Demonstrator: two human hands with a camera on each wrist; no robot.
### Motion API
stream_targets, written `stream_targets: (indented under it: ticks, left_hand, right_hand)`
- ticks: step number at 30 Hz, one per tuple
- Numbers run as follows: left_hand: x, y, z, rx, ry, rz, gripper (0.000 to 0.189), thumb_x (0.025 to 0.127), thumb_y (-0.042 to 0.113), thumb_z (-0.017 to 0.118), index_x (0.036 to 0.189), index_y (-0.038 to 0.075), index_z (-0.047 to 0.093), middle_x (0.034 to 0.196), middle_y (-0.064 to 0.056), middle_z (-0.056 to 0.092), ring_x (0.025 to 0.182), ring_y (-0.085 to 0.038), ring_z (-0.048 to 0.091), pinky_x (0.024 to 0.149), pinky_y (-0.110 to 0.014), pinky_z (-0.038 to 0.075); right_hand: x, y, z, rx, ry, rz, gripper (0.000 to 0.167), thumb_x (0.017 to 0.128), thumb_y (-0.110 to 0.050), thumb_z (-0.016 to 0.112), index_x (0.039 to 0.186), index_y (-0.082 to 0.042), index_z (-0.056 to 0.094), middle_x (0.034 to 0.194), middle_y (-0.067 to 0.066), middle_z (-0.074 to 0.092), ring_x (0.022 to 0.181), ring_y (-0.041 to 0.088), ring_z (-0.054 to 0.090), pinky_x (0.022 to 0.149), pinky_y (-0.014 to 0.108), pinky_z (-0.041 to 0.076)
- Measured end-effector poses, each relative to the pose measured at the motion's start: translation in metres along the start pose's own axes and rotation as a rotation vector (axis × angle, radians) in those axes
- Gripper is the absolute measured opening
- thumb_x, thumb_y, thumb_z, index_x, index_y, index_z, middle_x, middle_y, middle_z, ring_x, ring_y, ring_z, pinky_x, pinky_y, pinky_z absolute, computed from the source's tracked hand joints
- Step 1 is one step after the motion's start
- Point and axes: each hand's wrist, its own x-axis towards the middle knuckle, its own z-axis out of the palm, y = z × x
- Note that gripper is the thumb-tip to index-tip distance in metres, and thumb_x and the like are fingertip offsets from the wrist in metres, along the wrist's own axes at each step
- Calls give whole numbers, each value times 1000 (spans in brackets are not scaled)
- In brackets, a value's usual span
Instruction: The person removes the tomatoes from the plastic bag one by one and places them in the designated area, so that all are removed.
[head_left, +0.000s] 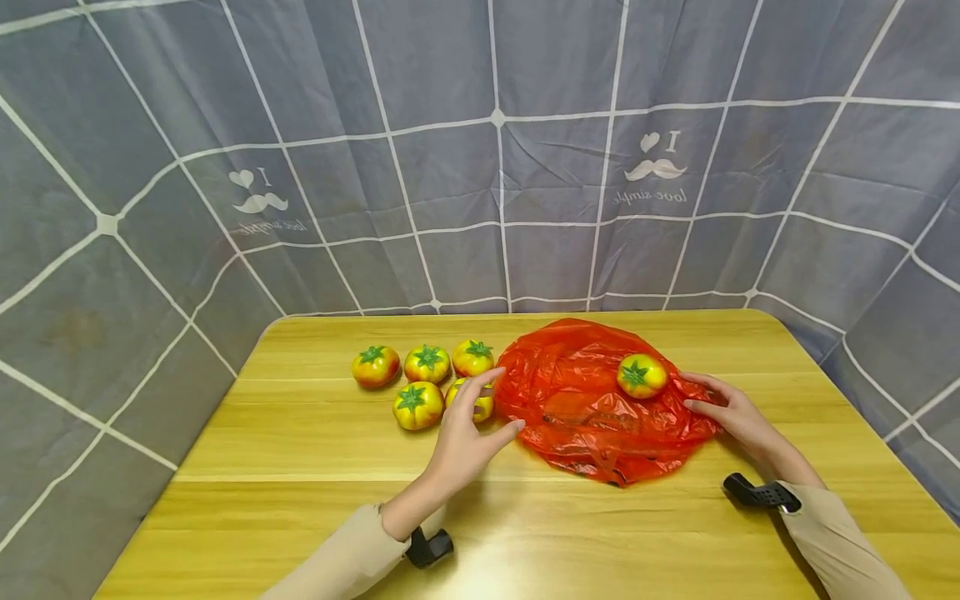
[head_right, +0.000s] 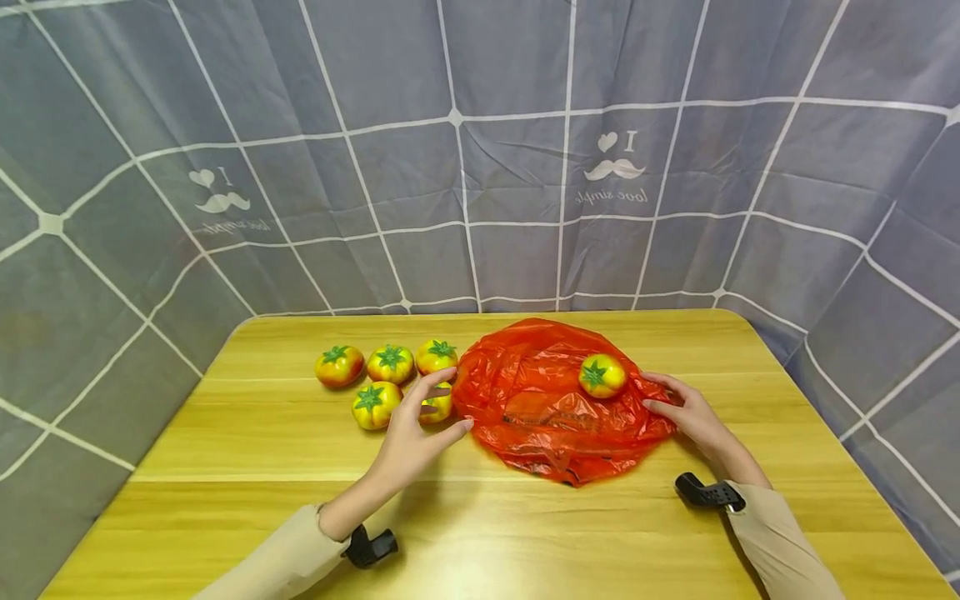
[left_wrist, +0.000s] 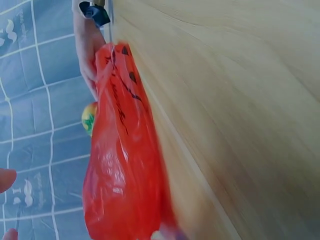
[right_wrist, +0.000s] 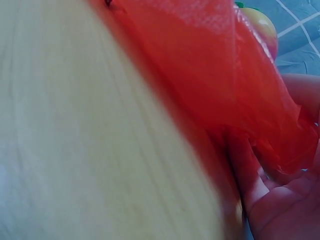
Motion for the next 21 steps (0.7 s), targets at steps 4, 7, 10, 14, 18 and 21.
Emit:
stream_targets:
  ticks: [4,7,10,14,18,21]
  left_hand:
    - [3,2,9,-26,-36,3,64,79,15,77,136,23,50,137,-9,51,118,-30,52,95,-52,45]
    - [5,3,16,-29,-53,12,64,79,16,77,136,24,49,135,-6,52,119,-30,52,95,-50,45]
    - [8,5,22,-15,-63,25,64,79,18,77,136,23,49,133,-2,53,118,-28,52,94,-46,44]
    - [12,6,31,-19,-87,33,64,79,19,77,136,21,50,131,-2,54,117,-28,52,94,-44,44]
    - [16,7,40,-30,-114,35,63,79,19,76,136,22,50,133,-2,54,116,-26,52,94,-47,44]
    - [19,9,46,-33,-127,41,63,79,19,77,136,23,50,134,-2,53,116,-22,53,93,-49,45]
  right_hand:
    - [1,1,-1,-20,7,6,42,94,-7,59,135,-7,52,108,-31,60,89,-6,61,70,16,53]
    - [1,1,-1,-39,11,7,42,94,-8,59,135,-4,51,108,-31,59,90,-7,60,71,16,53]
    - [2,1,-1,-38,7,10,43,94,-8,59,135,-3,50,108,-30,59,89,-6,61,71,16,53]
    - [3,1,-1,-41,8,18,44,94,-10,60,136,-3,49,107,-30,60,88,-6,61,71,16,53]
    - [3,3,-1,-45,18,21,44,94,-10,60,136,-2,49,107,-31,59,88,-6,61,71,15,53]
    - [3,4,0,-41,20,15,44,93,-9,60,136,-1,49,108,-30,59,89,-7,60,72,14,53]
